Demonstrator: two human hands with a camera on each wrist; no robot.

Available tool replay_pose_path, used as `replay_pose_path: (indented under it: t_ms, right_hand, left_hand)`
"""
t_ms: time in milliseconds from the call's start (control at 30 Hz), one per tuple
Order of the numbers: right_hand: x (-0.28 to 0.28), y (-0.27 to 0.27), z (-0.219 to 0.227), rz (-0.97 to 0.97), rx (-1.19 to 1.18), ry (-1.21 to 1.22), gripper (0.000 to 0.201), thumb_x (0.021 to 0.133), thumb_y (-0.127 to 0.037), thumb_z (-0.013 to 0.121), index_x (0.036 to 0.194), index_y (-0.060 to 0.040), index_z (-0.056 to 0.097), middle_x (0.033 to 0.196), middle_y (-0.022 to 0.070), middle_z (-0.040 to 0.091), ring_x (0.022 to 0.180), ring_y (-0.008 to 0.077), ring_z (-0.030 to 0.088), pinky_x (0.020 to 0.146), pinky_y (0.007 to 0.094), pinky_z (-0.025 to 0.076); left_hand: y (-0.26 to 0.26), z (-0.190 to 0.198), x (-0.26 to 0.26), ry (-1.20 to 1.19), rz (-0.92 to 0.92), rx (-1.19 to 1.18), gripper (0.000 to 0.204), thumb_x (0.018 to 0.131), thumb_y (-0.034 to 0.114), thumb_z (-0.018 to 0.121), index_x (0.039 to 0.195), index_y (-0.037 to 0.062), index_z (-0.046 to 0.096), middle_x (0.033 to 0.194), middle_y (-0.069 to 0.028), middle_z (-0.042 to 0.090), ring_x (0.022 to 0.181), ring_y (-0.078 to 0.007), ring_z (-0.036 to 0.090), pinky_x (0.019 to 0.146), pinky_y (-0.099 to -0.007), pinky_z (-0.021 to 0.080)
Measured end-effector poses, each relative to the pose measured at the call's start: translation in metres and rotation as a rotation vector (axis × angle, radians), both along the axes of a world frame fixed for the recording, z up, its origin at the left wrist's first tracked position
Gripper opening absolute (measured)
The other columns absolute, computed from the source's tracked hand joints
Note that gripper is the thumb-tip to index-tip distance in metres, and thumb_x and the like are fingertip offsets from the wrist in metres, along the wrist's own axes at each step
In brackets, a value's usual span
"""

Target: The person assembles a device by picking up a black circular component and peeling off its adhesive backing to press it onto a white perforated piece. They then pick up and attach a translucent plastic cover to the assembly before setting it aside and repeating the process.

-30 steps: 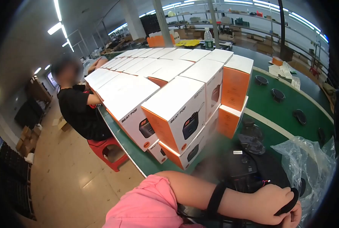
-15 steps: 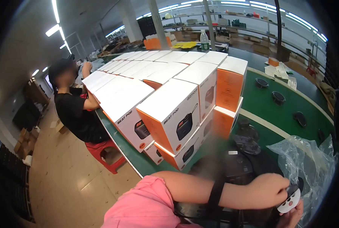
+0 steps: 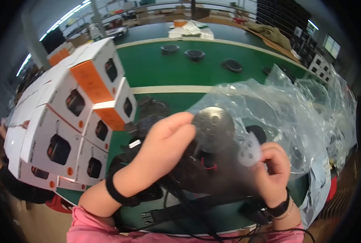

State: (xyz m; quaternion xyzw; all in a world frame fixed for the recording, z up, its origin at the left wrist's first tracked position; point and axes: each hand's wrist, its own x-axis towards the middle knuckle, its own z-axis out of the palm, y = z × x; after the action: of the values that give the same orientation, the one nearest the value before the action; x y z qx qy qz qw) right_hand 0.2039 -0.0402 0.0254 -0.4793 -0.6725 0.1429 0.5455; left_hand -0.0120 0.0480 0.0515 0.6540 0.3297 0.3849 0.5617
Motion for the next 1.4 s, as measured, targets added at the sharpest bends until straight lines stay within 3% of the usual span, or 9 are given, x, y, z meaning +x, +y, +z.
replay_pose_path:
  t_ms: [33,267,433,567,633,767,933,1033,1400]
  right_hand:
    - [-0.003,-0.002,0.005,-0.029,0.065,-0.211,0.014,0.062,0.008,0.053,0.072,-0.0004,0.05,0.074,0.0083,0.051,0.058,0.014,0.047,0.052,0.0236,0.04]
    - [-0.007,0.003,-0.002,-0.005,0.126,-0.429,0.016,0.057,0.002,0.06,0.072,-0.005,0.056,0.071,0.0046,0.054,0.06,0.0209,0.052,0.051,0.0282,0.042]
    - [-0.007,-0.002,0.002,0.071,0.034,-0.381,0.019,0.057,0.002,0.06,0.075,-0.0049,0.058,0.071,0.0049,0.054,0.063,0.0194,0.053,0.051,0.0275,0.043]
    - [-0.012,-0.01,0.008,-0.009,-0.015,-0.124,0.029,0.058,0.004,0.058,0.086,-0.0037,0.058,0.094,0.0115,0.052,0.07,0.0193,0.052,0.053,0.0269,0.043]
    - [-0.015,-0.009,0.004,-0.021,0.259,-0.094,0.032,0.057,0.004,0.058,0.088,-0.0041,0.06,0.104,0.0122,0.05,0.079,0.0221,0.052,0.061,0.0289,0.044]
    - [0.001,-0.008,0.01,0.05,0.301,-0.373,0.032,0.055,0.003,0.06,0.086,-0.0032,0.061,0.098,0.0111,0.053,0.086,0.0255,0.052,0.072,0.0332,0.042]
    - [0.001,-0.01,0.002,-0.087,0.223,0.103,0.016,0.073,0.005,0.054,0.089,0.001,0.053,0.09,0.0111,0.052,0.083,0.0204,0.05,0.075,0.029,0.039]
    - [0.0,-0.013,0.001,0.033,0.139,0.447,0.019,0.083,-0.008,0.044,0.101,-0.0002,0.045,0.096,0.009,0.048,0.089,0.0167,0.047,0.083,0.0289,0.035]
    - [-0.01,-0.016,0.009,0.184,0.007,0.877,0.024,0.083,-0.004,0.049,0.106,0.0016,0.046,0.094,0.0076,0.054,0.091,0.0151,0.05,0.081,0.0289,0.038]
  left_hand:
    - [-0.004,0.002,0.0,-0.002,0.008,-0.045,0.013,0.078,0.007,0.039,0.074,0.0004,0.049,0.07,0.0037,0.042,0.067,-0.0041,0.037,0.06,-0.0192,0.032]
    - [-0.013,0.011,0.005,0.057,-0.002,-0.05,0.013,0.079,0.007,0.039,0.073,0.0013,0.05,0.068,0.004,0.042,0.064,-0.0034,0.037,0.057,-0.0186,0.031]
    - [-0.024,0.023,0.004,-0.015,-0.045,-0.243,0.013,0.082,0.007,0.04,0.079,0.0025,0.052,0.066,0.0049,0.045,0.062,-0.0011,0.039,0.054,-0.0165,0.032]
    - [-0.032,0.028,0.007,-0.01,-0.216,-0.536,0.014,0.084,0.007,0.039,0.083,0.0032,0.052,0.072,0.0022,0.052,0.065,-0.0035,0.047,0.057,-0.018,0.039]
    - [-0.037,0.026,0.013,-0.012,-0.226,-0.589,0.015,0.085,0.007,0.038,0.086,0.0027,0.052,0.075,0.0023,0.052,0.066,-0.0033,0.046,0.058,-0.0179,0.038]
    - [-0.037,0.013,0.017,0.009,-0.187,-0.481,0.024,0.083,0.014,0.039,0.096,-0.0014,0.052,0.083,-0.0046,0.056,0.073,-0.0095,0.051,0.064,-0.0211,0.041]
    - [-0.034,0.016,0.016,-0.146,-0.133,-0.522,0.03,0.083,0.02,0.038,0.103,-0.0001,0.049,0.085,-0.0048,0.053,0.076,-0.0106,0.05,0.069,-0.0217,0.04]
    - [-0.033,0.023,0.013,-0.216,-0.175,-0.57,0.034,0.078,0.018,0.038,0.106,-0.0004,0.046,0.086,-0.0053,0.053,0.079,-0.012,0.05,0.072,-0.0248,0.04]
    - [-0.026,0.02,0.008,-0.231,-0.117,-0.484,0.035,0.074,0.0,0.047,0.109,0.0029,0.043,0.101,-0.0044,0.049,0.089,-0.0095,0.049,0.076,-0.0219,0.04]
